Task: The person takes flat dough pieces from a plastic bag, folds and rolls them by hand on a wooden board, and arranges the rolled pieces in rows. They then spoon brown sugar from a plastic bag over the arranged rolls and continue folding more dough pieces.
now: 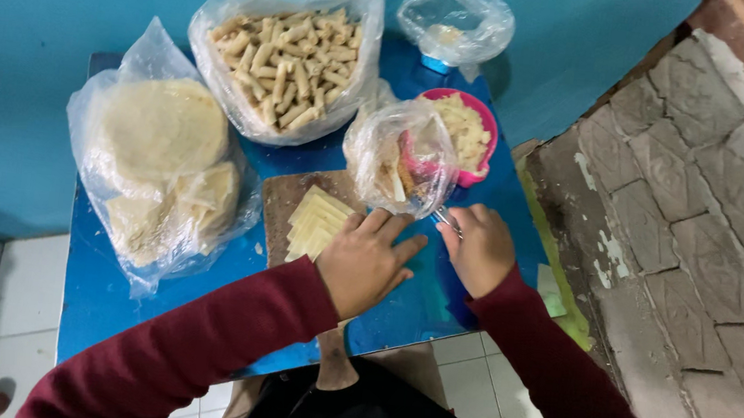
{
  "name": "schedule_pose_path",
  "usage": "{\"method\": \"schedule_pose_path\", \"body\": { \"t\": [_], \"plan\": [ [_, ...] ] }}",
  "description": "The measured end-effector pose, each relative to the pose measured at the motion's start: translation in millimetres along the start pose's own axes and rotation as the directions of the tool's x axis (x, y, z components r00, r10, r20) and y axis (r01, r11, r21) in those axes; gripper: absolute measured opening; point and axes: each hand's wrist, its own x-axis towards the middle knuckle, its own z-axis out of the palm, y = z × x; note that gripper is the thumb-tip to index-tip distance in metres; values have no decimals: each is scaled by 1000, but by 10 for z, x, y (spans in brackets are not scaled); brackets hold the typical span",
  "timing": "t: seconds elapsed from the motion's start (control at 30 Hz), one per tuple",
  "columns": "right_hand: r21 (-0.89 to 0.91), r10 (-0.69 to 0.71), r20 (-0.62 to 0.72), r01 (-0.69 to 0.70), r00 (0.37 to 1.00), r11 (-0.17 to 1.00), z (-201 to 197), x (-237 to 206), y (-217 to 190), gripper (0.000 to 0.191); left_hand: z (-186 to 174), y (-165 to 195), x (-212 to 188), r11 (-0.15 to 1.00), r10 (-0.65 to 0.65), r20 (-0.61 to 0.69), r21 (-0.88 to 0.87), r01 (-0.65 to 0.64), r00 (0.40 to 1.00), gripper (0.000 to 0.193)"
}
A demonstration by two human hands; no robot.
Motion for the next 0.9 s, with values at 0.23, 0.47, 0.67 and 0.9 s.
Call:
{"method": "schedule_pose_path", "body": {
  "t": [0.23, 0.47, 0.67, 0.9],
  "plan": [
    [136, 26, 250, -62, 968, 989, -281, -103, 317, 17, 183, -149, 308, 972, -34, 42, 235, 23, 999, 48],
    [262, 206, 589, -425, 781, 866, -1109, -582, 845, 22, 225, -645, 447, 929, -334, -134, 124, 350, 933, 48],
    [169, 201, 161, -228, 966, 959, -1255, -131, 1278, 29, 522, -1054, 729, 758, -652, -24, -42, 651, 758, 66],
    [180, 11, 123, -33, 992, 983, -522, 1080, 1284, 28, 689, -1208, 796, 674, -739, -2, 27, 739, 674, 60]
  ]
}}
